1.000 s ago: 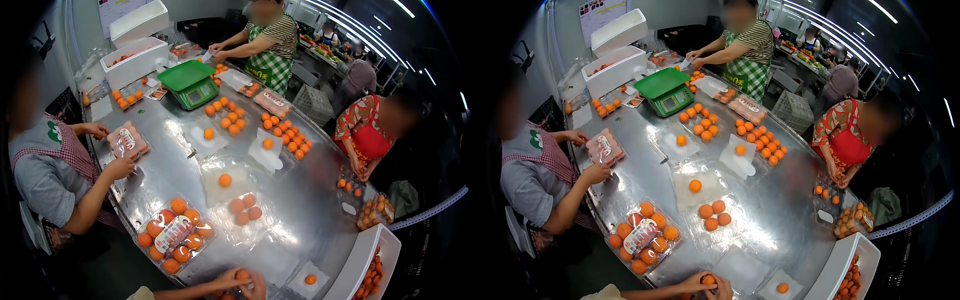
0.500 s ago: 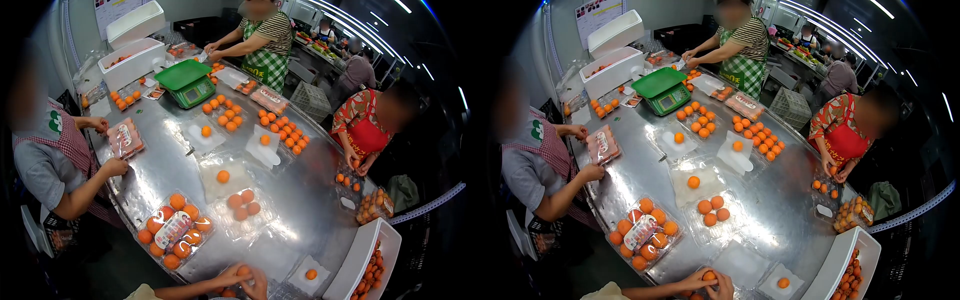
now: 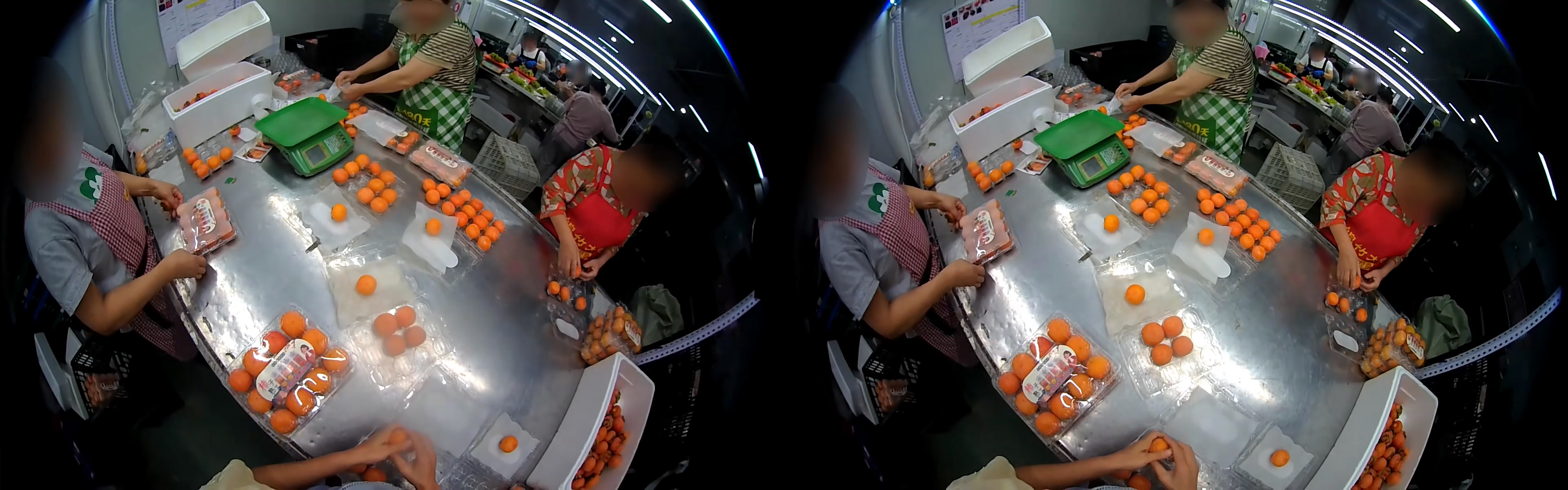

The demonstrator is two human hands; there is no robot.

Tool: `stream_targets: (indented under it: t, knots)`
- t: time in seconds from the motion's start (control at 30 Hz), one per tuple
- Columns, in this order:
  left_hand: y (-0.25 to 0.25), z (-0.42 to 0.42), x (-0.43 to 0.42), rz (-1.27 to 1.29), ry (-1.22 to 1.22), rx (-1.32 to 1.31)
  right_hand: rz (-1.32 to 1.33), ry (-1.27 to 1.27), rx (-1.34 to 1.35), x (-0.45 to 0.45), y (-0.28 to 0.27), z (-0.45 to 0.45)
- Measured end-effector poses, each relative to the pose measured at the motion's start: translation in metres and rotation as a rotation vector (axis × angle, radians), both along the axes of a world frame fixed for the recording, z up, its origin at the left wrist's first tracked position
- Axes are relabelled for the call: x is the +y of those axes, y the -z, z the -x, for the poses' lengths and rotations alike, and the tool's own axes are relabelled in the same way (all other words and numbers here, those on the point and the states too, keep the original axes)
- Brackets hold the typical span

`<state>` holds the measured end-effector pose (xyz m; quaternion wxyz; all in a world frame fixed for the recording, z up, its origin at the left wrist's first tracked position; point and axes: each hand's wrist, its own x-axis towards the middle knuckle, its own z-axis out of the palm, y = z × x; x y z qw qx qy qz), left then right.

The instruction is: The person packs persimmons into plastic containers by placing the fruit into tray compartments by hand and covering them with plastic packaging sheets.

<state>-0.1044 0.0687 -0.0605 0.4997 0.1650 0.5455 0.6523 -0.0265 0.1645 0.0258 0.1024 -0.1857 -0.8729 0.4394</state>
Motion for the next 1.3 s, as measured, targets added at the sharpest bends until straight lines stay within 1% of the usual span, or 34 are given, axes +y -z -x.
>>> stream_targets:
  t: [0.13,0.23,0.33,0.43,0.53,0.63,0.73,0.83,1.0,1.13,1.23,1.3]
  knots:
    - [-0.003,-0.001,-0.002,-0.016,0.010,-0.029,0.020,0.000,-0.070,-0.001,-0.004,-0.003]
    - [-0.003,0.000,-0.003,-0.056,0.022,0.124,-0.129,-0.015,0.090,0.001,0.011,-0.002]
    - [0.001,0.001,-0.004,0.034,0.098,0.036,-0.004,0.036,-0.034,-0.005,0.005,-0.006]
    - [0.001,-0.001,-0.004,-0.019,0.048,0.036,-0.098,0.037,0.060,-0.008,-0.001,-0.004]
    - [-0.018,-0.001,-0.008,0.022,-0.002,0.124,-0.074,0.033,0.101,-0.010,-0.001,-0.007]
    - [0.015,-0.008,-0.008,0.014,0.035,0.205,-0.061,0.007,0.058,-0.013,-0.002,-0.012]
    - [0.004,-0.010,-0.013,0.018,0.039,0.240,-0.085,0.009,0.074,-0.017,-0.003,-0.016]
    - [-0.024,-0.006,-0.018,-0.003,0.095,0.350,-0.084,0.019,0.071,-0.022,-0.007,-0.021]
    - [-0.025,-0.009,-0.024,0.002,0.154,0.404,-0.069,0.020,0.058,-0.027,-0.010,-0.030]
    - [-0.043,-0.012,-0.031,0.010,0.107,0.316,-0.060,0.022,0.074,-0.031,-0.013,-0.036]
    - [-0.049,-0.017,-0.032,-0.012,0.023,0.391,-0.072,0.023,0.080,-0.033,-0.017,-0.038]
    - [-0.059,-0.019,-0.033,-0.028,0.024,0.372,-0.061,0.031,0.075,-0.035,-0.018,-0.041]
